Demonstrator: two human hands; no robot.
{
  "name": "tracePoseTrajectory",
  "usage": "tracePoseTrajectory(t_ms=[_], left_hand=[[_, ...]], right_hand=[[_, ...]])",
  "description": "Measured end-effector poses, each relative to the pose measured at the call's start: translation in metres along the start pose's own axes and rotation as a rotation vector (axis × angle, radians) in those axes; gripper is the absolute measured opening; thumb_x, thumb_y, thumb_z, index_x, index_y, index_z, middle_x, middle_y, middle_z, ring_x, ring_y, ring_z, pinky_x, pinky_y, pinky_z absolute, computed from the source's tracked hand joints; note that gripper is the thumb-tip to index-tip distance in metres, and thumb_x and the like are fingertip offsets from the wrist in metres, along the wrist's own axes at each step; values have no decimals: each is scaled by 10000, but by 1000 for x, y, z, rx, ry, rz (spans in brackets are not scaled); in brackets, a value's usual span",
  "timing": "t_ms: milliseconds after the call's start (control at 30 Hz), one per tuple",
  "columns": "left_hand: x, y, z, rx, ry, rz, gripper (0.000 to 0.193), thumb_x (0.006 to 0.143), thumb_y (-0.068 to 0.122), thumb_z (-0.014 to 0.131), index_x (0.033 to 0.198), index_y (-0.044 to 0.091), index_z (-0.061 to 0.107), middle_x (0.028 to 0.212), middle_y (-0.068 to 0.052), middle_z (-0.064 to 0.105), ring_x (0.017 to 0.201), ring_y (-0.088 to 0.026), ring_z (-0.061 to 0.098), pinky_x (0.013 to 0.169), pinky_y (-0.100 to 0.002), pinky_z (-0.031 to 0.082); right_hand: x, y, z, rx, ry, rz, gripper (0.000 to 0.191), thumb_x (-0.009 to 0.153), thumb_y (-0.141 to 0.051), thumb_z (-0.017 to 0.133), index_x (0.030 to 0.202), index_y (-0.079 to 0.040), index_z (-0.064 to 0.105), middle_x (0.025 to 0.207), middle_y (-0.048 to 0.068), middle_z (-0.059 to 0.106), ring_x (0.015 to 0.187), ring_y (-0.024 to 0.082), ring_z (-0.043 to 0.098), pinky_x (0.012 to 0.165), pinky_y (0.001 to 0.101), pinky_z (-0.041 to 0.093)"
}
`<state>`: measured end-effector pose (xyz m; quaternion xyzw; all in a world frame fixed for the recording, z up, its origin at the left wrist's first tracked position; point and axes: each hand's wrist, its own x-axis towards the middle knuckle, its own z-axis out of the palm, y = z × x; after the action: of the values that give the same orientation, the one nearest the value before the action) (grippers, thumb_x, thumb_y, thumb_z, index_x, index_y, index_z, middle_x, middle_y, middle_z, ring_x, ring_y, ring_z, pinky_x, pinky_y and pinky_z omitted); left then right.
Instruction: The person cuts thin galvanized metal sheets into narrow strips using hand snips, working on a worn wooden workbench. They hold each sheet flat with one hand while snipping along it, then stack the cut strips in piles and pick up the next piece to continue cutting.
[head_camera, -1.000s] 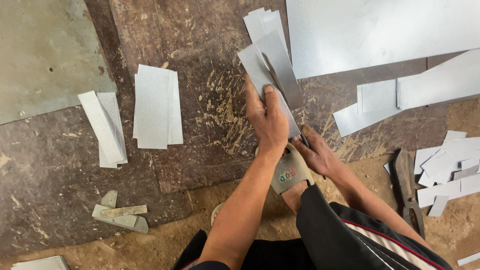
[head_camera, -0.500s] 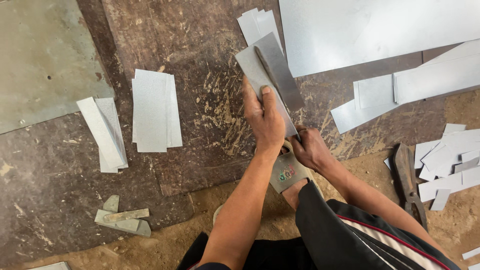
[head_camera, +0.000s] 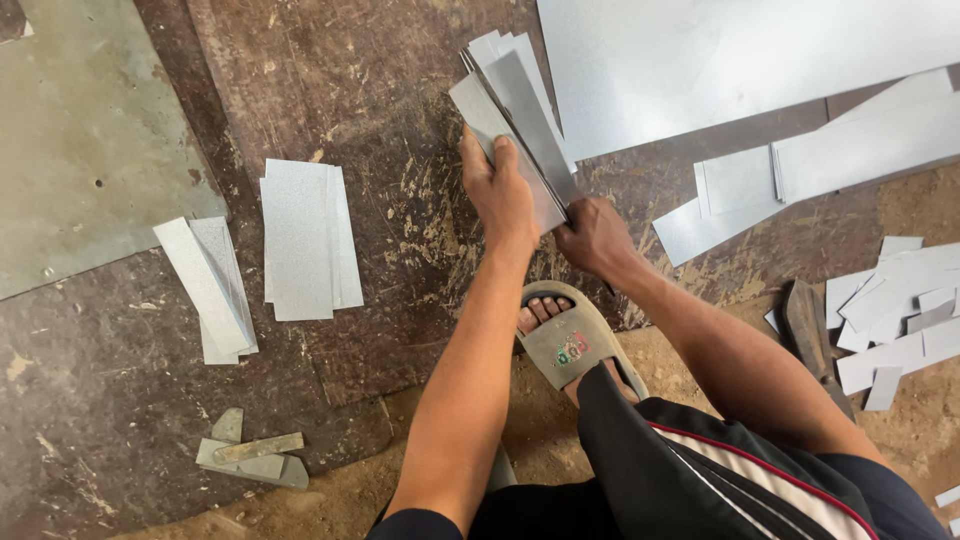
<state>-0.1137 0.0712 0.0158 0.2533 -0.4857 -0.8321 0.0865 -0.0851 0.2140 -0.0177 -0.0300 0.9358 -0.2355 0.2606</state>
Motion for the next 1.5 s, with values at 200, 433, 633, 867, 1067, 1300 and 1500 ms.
tracePoseTrajectory(t_ms=[200, 433, 633, 867, 1067, 1300, 1500], left_hand=[[11, -14, -38, 195, 69, 63, 404, 1042, 132, 539, 1392, -15, 399, 1190, -167, 541, 1021, -219, 585, 872, -399, 546], [35, -29, -25, 529, 51, 140, 183, 969, 129, 623, 1103, 4, 608, 963, -84, 648, 817, -172, 652, 707, -344, 574], [61, -39, -3, 784, 169, 130, 146, 993, 173, 654, 983, 27, 651, 974, -124, 691, 724, -188, 698, 585, -330, 604], [63, -32, -10, 675, 224, 258, 147, 956, 176, 629, 1065, 81, 658, 853, -18, 691, 671, -107, 674, 553, -297, 577], [-39, -37, -6, 226, -190, 8, 177, 971, 227, 732, 1065, 79, 757, 796, 51, 662, 740, -50, 544, 671, -255, 463], [-17, 34, -114, 820, 0, 229, 653, 891, 564, 653, 1378, 130, 618, 852, -65, 761, 755, -146, 735, 673, -324, 626], [9, 106, -231, 1745, 418, -42, 1170, 659, 478, 932, 1561, 148, 265, 1503, -268, 418, 1390, -480, 390, 1125, -609, 307]], right_hand=[[-49, 33, -21, 494, -105, 265, 470, 986, -457, 557, 712, -88, 651, 547, 54, 563, 423, 168, 460, 364, 390, 377], [-77, 83, -38, 238, 66, 230, 520, 979, -483, 596, 761, -40, 757, 529, 83, 620, 417, 139, 523, 405, 335, 385], [-88, 99, -54, -32, 127, 365, 475, 1066, -437, 602, 1015, 1, 779, 644, 135, 709, 495, 265, 544, 475, 437, 437], [-96, 85, -66, 156, 336, 281, 332, 1026, -261, 673, 1175, 32, 719, 1014, 203, 751, 771, 246, 710, 637, 382, 584], [-85, 19, -68, 868, 134, -73, 312, 1058, -186, 655, 1277, 35, 664, 1158, 59, 721, 1005, 125, 668, 825, 276, 556], [-64, 9, -30, 1018, 99, -131, 220, 1011, 14, 690, 1198, 130, 686, 1095, 83, 697, 956, 133, 633, 825, 249, 500], [-67, 41, -5, 1200, 113, -54, 216, 973, 34, 724, 1168, 121, 686, 1083, 79, 708, 918, 129, 652, 824, 246, 511]])
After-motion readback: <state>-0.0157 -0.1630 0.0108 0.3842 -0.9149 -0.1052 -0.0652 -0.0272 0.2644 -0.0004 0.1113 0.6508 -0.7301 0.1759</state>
